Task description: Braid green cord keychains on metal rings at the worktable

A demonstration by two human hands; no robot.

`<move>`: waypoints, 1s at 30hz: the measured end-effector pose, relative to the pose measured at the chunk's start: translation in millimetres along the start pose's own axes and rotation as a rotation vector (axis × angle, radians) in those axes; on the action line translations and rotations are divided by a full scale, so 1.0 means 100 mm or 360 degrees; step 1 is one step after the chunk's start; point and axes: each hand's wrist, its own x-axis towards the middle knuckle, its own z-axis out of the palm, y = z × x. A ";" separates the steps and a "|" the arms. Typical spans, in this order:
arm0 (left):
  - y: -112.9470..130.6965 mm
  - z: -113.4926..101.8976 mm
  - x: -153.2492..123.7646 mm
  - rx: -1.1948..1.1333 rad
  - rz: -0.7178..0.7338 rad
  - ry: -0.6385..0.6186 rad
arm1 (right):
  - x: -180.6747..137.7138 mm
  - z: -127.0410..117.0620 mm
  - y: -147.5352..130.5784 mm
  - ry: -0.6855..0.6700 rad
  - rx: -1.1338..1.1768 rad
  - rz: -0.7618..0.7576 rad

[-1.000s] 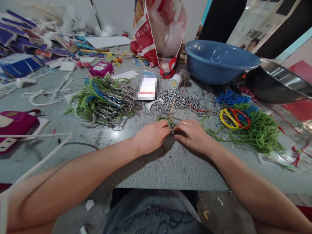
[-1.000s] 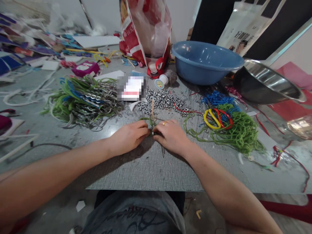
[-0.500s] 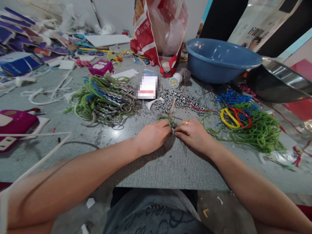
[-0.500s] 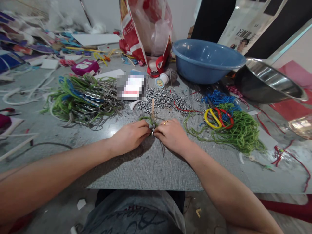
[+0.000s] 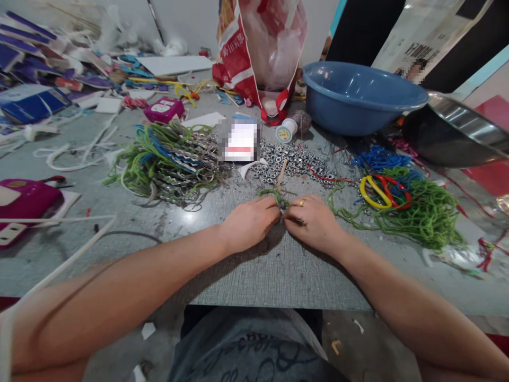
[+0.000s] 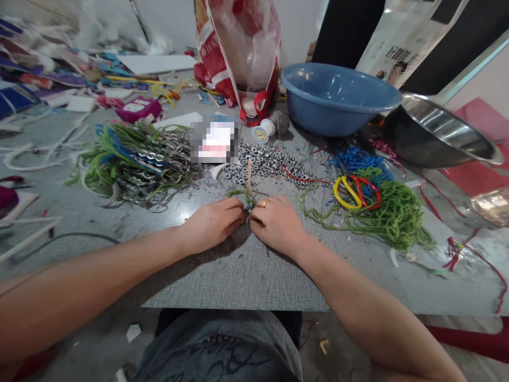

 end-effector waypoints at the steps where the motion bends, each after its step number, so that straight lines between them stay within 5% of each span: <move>1: 0.00 0.00 0.00 0.0000 0.0000 0.0003 | 0.01 0.00 -0.01 0.0006 0.0018 0.0004; 30: -0.02 -0.01 -0.01 -0.0267 -0.0046 0.0024 | 0.00 -0.11 0.09 -0.0040 0.0198 0.0044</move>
